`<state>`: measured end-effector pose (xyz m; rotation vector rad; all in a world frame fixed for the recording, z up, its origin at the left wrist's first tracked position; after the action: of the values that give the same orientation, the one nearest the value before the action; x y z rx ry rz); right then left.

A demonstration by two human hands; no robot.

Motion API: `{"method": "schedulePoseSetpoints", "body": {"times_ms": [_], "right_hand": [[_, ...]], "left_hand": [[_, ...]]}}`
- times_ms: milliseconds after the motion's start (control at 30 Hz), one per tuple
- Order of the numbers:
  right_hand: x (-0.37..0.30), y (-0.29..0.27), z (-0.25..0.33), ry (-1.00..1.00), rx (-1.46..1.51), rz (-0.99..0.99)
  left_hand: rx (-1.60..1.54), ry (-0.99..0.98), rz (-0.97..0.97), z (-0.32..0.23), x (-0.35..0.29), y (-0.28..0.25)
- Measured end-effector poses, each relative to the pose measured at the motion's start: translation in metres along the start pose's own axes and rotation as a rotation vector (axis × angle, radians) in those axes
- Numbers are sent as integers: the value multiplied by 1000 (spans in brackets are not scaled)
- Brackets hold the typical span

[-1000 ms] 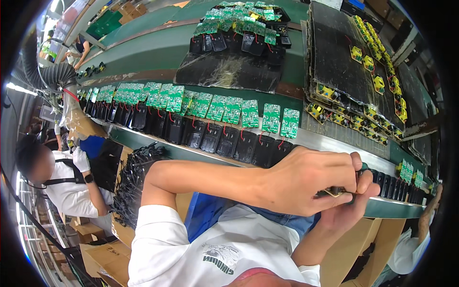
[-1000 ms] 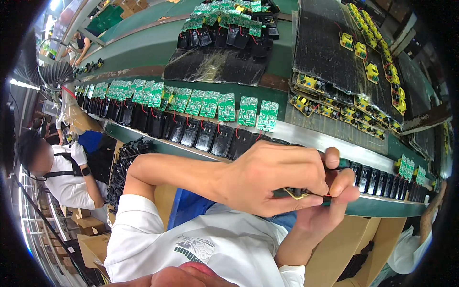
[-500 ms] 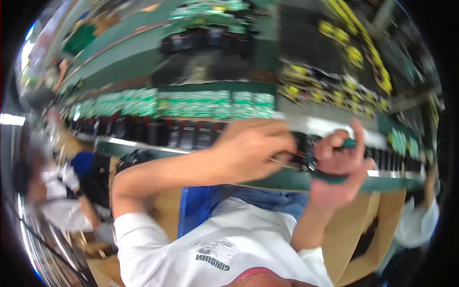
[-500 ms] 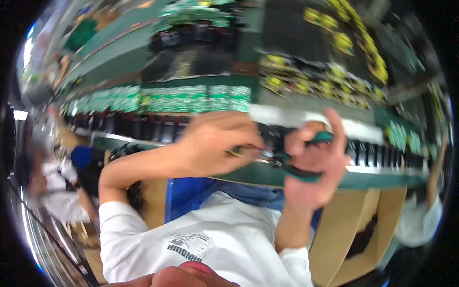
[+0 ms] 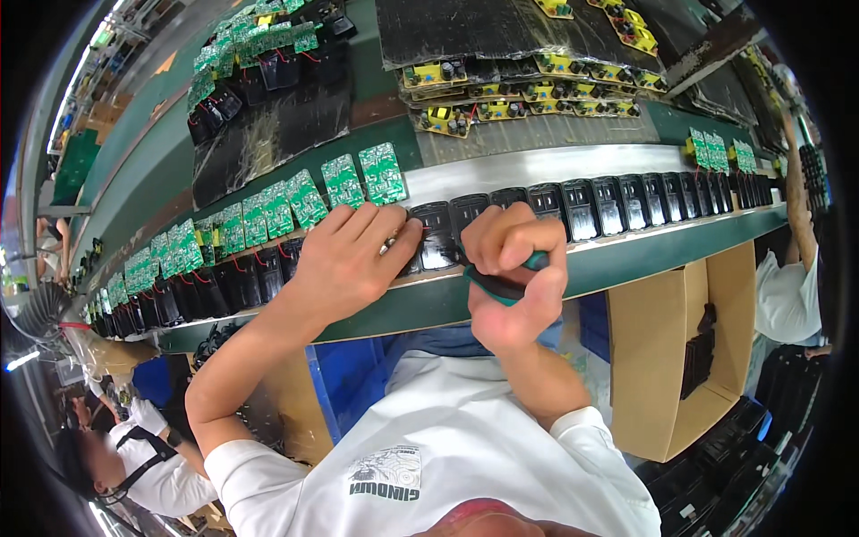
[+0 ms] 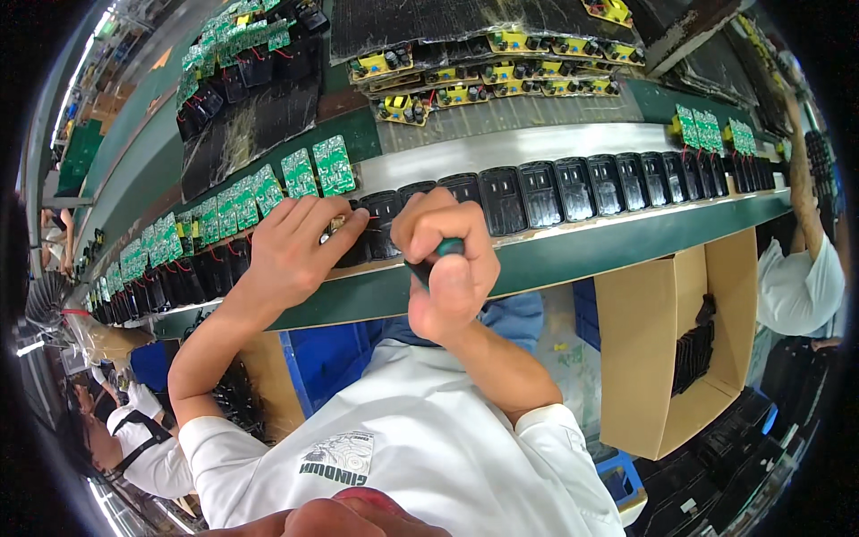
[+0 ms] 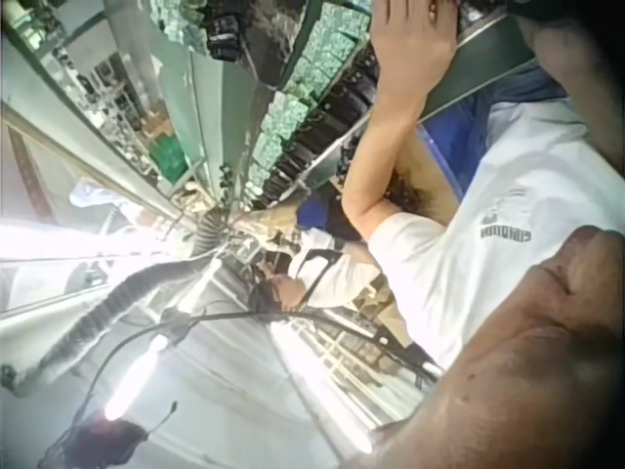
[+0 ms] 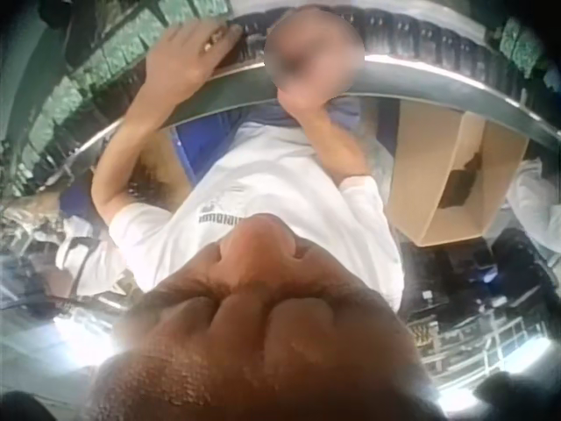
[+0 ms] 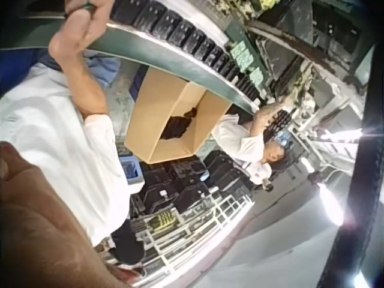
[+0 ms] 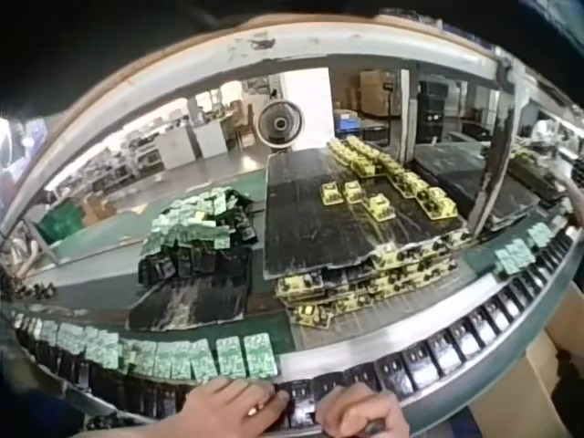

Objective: Placing small electronic components onto printed circuit boards on a moving assembly line.

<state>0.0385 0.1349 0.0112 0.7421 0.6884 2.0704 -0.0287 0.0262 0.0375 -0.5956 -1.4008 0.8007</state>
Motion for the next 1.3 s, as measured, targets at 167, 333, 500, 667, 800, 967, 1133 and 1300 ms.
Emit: {"method": "schedulePoseSetpoints", "body": {"times_ms": [167, 333, 500, 667, 800, 967, 1133, 1300], "right_hand": [[-8, -1, 5, -108, 71, 14], [-8, 4, 4, -79, -48, 48], [-8, 6, 4, -85, -67, 54], [-8, 6, 4, -85, -75, 55], [-7, 8, 5, -106, -58, 56], [-5, 5, 2, -86, 47, 3], [14, 19, -9, -116, -102, -31], [20, 12, -16, -70, -76, -63]], "left_hand": [[-6, 1, 12, 3, -3, 6], [12, 19, -5, 4, -4, 8], [16, 40, -9, 1, -6, 10], [18, 32, -17, 1, -6, 11], [51, 51, -1, 2, -6, 13], [23, 117, 86, 1, -3, 19], [-75, 101, 96, 10, -7, 18], [-91, 145, -33, 4, -6, 20]]}}
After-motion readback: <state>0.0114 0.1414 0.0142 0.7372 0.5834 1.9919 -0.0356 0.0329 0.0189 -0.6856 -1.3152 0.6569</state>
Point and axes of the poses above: each hand's wrist, its own x-axis towards the middle knuckle, its own y-axis out of the palm, z = x × y, the point moved 10 cm from there along x, towards the middle knuckle, and after that the axes turned 15 degrees about -z, right-handed, at the moved point
